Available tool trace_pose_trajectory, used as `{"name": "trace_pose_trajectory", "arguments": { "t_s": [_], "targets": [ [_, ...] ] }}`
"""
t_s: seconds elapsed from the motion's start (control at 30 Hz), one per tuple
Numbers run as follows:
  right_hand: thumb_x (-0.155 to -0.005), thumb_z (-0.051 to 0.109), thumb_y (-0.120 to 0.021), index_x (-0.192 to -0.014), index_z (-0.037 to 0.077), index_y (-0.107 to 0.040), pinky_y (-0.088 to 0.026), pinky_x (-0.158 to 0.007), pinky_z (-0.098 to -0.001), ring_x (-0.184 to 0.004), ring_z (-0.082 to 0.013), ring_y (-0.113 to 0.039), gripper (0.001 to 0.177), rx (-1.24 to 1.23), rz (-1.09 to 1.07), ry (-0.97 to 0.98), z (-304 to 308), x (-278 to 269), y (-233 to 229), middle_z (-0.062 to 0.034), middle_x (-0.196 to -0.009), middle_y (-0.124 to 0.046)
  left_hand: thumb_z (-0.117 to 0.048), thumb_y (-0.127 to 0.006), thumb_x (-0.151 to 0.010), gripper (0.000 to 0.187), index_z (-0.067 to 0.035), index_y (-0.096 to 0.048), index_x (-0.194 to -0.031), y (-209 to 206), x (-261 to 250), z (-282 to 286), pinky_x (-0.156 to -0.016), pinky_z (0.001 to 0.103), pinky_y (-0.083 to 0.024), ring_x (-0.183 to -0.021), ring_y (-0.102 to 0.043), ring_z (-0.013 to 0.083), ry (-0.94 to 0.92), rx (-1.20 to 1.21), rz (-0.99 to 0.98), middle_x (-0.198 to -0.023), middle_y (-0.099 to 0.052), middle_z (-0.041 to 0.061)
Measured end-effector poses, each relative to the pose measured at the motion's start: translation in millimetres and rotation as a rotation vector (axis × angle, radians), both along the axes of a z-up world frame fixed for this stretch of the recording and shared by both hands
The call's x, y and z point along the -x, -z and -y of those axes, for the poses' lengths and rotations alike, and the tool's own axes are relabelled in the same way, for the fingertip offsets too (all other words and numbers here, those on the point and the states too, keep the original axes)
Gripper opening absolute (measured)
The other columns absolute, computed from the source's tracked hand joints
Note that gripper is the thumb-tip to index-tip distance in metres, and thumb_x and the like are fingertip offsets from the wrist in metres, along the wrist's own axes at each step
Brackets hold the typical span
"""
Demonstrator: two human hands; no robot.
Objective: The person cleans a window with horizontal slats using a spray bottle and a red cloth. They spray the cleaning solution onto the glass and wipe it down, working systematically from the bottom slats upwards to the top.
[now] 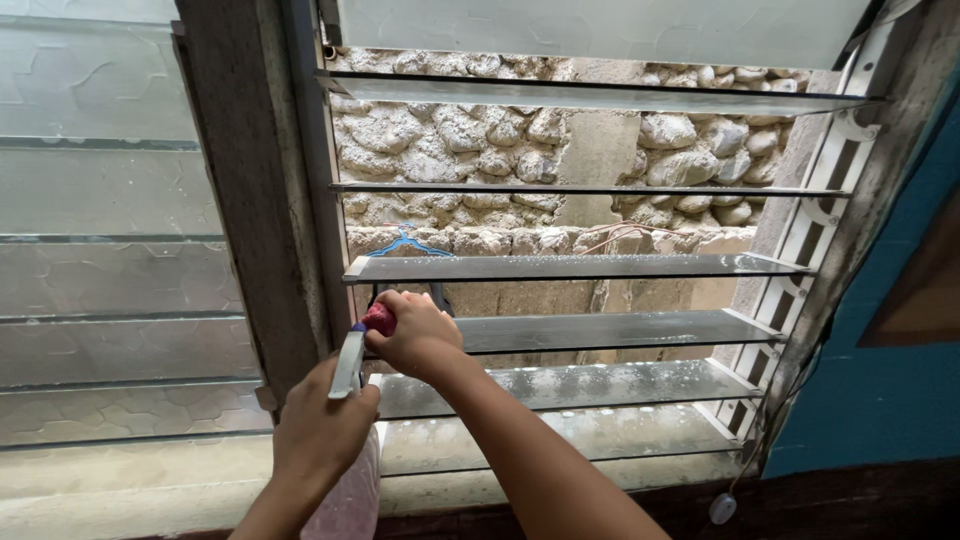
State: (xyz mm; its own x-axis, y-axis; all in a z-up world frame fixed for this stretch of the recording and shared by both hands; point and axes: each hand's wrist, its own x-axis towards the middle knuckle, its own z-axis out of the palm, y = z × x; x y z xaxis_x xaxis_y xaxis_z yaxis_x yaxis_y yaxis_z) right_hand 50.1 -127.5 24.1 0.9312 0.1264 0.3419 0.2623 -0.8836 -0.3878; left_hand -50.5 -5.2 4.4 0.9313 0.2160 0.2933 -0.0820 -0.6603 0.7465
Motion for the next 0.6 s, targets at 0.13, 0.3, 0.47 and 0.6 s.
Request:
{"name": "trace_pose_trajectory", "arguments": {
  "t_s": [0.13,0.3,0.47,0.6],
  "targets": [
    [-0.087,0.049,-0.067,-0.13,0.026,-0.06,-0.052,-0.097,-0.0396,-0.112,-0.0196,-0.062,0.049,0.024,-0.039,0.012,27,7,-3,-0.0021,-0.124,-0.062,-0.026,-0.06,-0.075,0.07,-0.031,-0.056,-0.144,-1,0,12,-0.091,0.053,-0.053,-0.107,-0.069,0.0395,0.005,-0.014,0.017,-0.115,-0.073,0.015],
    [-0.085,0.036,-0.069,-0.124,0.018,-0.064,-0.064,-0.075,-0.0339,-0.088,-0.0207,-0.069,0.043,-0.174,-0.103,0.046,126,17,-1,-0.0084,-0.119,-0.062,-0.027,-0.059,-0.076,0.078,-0.033,-0.047,-0.153,7,-8,8,-0.095,0.05,-0.056,-0.109,-0.073,0.0363,0.01,-0.077,-0.045,-0.121,-0.075,0.014],
    [-0.082,0.031,-0.071,-0.12,0.019,-0.071,-0.058,-0.075,-0.0357,-0.09,-0.0183,-0.068,0.04,-0.11,0.053,0.25,284,34,1,-0.0091,-0.11,-0.07,-0.027,-0.061,-0.072,0.076,-0.03,-0.05,-0.148,15,-15,5,-0.093,0.051,-0.054,-0.11,-0.069,0.0376,0.016,-0.159,0.077,-0.137,-0.065,0.005],
    [-0.087,0.031,-0.07,-0.132,0.018,-0.062,-0.062,-0.072,-0.0403,-0.087,-0.0241,-0.07,0.047,-0.152,0.022,0.525,393,61,13,-0.0119,-0.112,-0.07,-0.028,-0.059,-0.078,0.078,-0.033,-0.047,-0.155,11,-14,10,-0.095,0.048,-0.057,-0.104,-0.075,0.0343,-0.01,-0.162,-0.082,-0.114,-0.077,0.014]
  ]
}}
